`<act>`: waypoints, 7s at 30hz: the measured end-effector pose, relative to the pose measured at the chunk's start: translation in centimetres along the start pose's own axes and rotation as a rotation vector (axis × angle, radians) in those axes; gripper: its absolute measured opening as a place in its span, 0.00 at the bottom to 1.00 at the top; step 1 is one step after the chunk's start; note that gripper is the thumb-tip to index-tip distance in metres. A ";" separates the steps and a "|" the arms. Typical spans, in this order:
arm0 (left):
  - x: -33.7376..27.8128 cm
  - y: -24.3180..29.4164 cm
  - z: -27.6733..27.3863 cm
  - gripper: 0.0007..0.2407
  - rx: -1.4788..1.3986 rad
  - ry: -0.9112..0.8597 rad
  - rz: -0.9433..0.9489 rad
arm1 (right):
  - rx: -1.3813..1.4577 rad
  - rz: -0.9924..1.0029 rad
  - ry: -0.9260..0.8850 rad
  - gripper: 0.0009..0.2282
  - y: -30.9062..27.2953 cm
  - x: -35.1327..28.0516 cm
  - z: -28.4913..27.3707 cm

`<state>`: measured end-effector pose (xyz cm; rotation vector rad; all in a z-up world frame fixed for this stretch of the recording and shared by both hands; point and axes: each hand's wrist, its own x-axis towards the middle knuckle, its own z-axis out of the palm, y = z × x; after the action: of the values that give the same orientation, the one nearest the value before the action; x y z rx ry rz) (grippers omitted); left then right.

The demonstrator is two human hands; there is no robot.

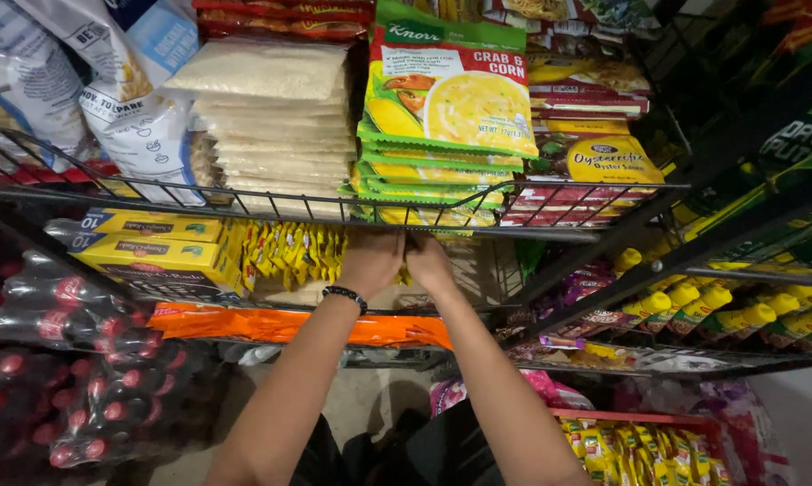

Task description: Stocking shelves with small seasoning packets from a red plastic crate.

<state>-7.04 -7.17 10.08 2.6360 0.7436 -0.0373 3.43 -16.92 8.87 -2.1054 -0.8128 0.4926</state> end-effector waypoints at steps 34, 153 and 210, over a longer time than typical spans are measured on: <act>-24.7 16.2 14.3 0.15 -0.991 -0.150 0.128 | 0.645 0.346 0.458 0.07 26.3 -38.1 -1.4; -34.7 7.3 -0.9 0.24 -0.857 -0.336 0.511 | -0.659 -0.231 -0.658 0.18 -10.6 -38.8 -15.9; -35.0 5.4 3.8 0.21 -2.103 0.587 -0.088 | 0.436 -0.160 -0.361 0.10 1.1 -36.2 1.8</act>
<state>-34.03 -30.14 13.21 0.5446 0.4559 0.9298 -23.16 -41.64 9.24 -1.5587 -0.9660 0.8908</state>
